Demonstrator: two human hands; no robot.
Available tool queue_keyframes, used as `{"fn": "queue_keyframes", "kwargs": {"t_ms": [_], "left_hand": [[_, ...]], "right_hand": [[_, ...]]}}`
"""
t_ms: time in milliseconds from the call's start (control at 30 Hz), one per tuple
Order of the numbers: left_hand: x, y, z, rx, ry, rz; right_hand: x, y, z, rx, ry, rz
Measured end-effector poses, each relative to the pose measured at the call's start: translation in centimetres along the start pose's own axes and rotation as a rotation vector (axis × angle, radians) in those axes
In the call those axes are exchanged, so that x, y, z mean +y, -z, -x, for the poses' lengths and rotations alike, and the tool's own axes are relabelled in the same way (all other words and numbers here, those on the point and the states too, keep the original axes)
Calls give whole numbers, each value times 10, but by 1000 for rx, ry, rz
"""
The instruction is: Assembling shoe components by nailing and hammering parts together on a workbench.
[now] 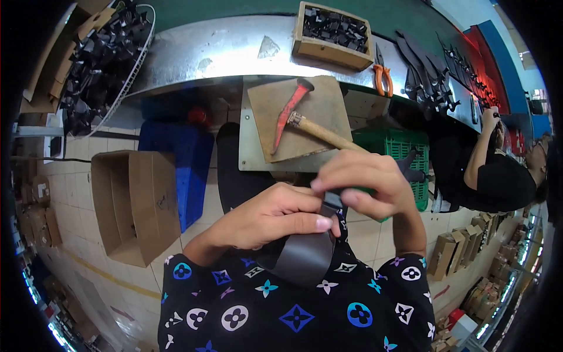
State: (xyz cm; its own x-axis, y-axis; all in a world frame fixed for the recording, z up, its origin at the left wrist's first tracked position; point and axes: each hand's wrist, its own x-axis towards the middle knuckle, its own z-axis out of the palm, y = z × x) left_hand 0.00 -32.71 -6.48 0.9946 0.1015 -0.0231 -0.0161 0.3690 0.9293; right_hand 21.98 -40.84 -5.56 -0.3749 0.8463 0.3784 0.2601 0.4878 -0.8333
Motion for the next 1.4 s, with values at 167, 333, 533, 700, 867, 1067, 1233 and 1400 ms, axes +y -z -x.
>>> {"fn": "queue_keyframes", "kwargs": {"t_ms": [167, 333, 533, 700, 867, 1067, 1233, 1400], "left_hand": [[-10, 2, -5, -245, 10, 128], [-18, -2, -10, -440, -39, 201], [-28, 0, -16, -550, -121, 226], [-23, 3, -16, -647, -136, 192], [-21, 6, -19, -661, -173, 189], [-29, 1, -17, -655, -171, 222], [-24, 4, -12, -590, -138, 139], [-21, 5, -6, -489, -162, 45]], "right_hand": [[-19, 8, -15, -216, 51, -98], [-33, 16, -27, -404, 234, 26], [-43, 14, -24, -510, 165, 116], [-57, 10, -30, -487, 128, 127], [-59, 3, -25, -416, 104, 132], [-53, -1, -24, -431, 190, 130], [-42, -6, -16, -337, 207, 73], [-35, -10, -12, -282, 199, 24]]}}
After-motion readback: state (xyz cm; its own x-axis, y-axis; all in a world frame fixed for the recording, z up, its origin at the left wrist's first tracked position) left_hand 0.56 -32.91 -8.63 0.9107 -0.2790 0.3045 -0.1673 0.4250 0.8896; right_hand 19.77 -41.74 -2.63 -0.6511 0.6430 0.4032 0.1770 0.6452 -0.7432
